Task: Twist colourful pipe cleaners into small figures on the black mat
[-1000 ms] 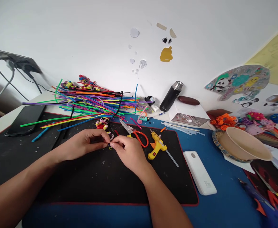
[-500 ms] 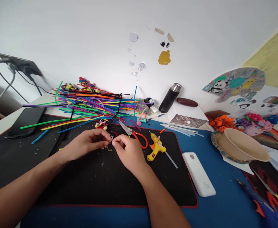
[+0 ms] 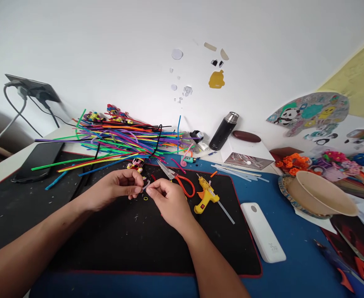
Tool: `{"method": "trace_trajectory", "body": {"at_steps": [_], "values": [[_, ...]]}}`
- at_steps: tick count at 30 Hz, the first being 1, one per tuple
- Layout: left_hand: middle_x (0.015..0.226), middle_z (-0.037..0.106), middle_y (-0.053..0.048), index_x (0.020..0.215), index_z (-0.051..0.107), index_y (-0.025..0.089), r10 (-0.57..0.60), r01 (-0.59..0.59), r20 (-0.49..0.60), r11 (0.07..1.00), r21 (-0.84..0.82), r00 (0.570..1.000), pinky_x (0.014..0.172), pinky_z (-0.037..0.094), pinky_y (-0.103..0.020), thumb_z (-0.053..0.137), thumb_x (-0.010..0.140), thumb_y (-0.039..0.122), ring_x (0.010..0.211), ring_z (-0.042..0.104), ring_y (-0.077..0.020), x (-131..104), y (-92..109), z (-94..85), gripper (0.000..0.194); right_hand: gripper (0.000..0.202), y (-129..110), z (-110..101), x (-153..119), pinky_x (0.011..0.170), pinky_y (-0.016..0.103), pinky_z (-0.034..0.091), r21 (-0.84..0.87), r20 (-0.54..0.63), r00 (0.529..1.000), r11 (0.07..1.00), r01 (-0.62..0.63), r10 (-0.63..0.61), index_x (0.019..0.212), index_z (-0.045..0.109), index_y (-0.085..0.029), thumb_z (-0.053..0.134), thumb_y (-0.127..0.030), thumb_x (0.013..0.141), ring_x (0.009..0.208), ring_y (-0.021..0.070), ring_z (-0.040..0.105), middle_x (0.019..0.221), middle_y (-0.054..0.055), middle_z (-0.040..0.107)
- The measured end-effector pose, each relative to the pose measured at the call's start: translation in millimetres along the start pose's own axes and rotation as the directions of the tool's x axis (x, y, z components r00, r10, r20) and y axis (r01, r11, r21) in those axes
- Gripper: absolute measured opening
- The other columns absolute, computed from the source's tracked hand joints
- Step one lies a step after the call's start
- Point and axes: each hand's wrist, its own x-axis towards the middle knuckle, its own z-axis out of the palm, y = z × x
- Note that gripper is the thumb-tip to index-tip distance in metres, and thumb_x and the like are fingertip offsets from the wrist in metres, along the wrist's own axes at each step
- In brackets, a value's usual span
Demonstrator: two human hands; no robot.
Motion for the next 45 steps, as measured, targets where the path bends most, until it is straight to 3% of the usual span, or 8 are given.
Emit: {"method": "trace_trajectory", "body": {"at_steps": [7, 15, 29, 45], "values": [[0.086, 0.07, -0.002, 0.094, 0.072, 0.015, 0.036, -0.038, -0.062, 0.999, -0.028, 0.997, 0.069, 0.054, -0.029, 0.088, 0.078, 0.035, 0.075, 0.065, -0.0151, 1.4, -2.9, 0.3, 0.03, 0.018, 5.1, -2.1, 3.5, 0.056, 0.026, 0.038, -0.02, -0.071, 0.997, 0.999, 0.039, -0.04, 0.091, 0.072, -0.021, 0.064, -0.036, 0.096, 0.061, 0.014, 0.051, 0.07, -0.002, 0.058], [0.093, 0.071, -0.003, 0.093, 0.074, 0.016, 0.079, -0.078, -0.056, 0.997, 0.027, 0.995, 0.074, 0.053, -0.028, 0.088, 0.076, 0.028, 0.081, 0.064, -0.0152, 1.1, 0.6, -0.8, 0.025, 0.018, 5.0, -1.2, 2.6, 0.056, 0.027, 0.038, -0.031, -0.08, 0.996, 0.999, 0.033, -0.035, 0.091, 0.071, -0.021, 0.064, -0.037, 0.096, 0.06, 0.0146, 0.05, 0.068, -0.002, 0.055], [0.083, 0.066, 0.0, 0.094, 0.072, 0.017, 0.052, -0.038, -0.096, 0.989, 0.146, 0.994, 0.066, 0.05, -0.028, 0.081, 0.083, 0.041, 0.068, 0.058, -0.0132, 2.7, -6.7, 0.2, 0.028, 0.018, 4.6, 1.1, 1.1, 0.056, 0.027, 0.037, -0.141, -0.08, 0.995, 0.989, 0.044, -0.055, 0.09, 0.072, -0.022, 0.062, -0.035, 0.098, 0.06, 0.0146, 0.05, 0.065, -0.003, 0.055], [0.082, 0.068, -0.001, 0.101, 0.075, 0.017, 0.027, -0.003, -0.114, 0.979, 0.205, 0.993, 0.065, 0.052, -0.028, 0.079, 0.083, 0.044, 0.066, 0.06, -0.0143, 2.1, -6.3, 2.0, 0.032, 0.017, 7.9, 2.3, 0.4, 0.058, 0.027, 0.038, -0.289, -0.112, 0.986, 0.954, 0.083, -0.12, 0.091, 0.073, -0.023, 0.061, -0.033, 0.1, 0.061, 0.0156, 0.056, 0.066, -0.003, 0.06]]}}
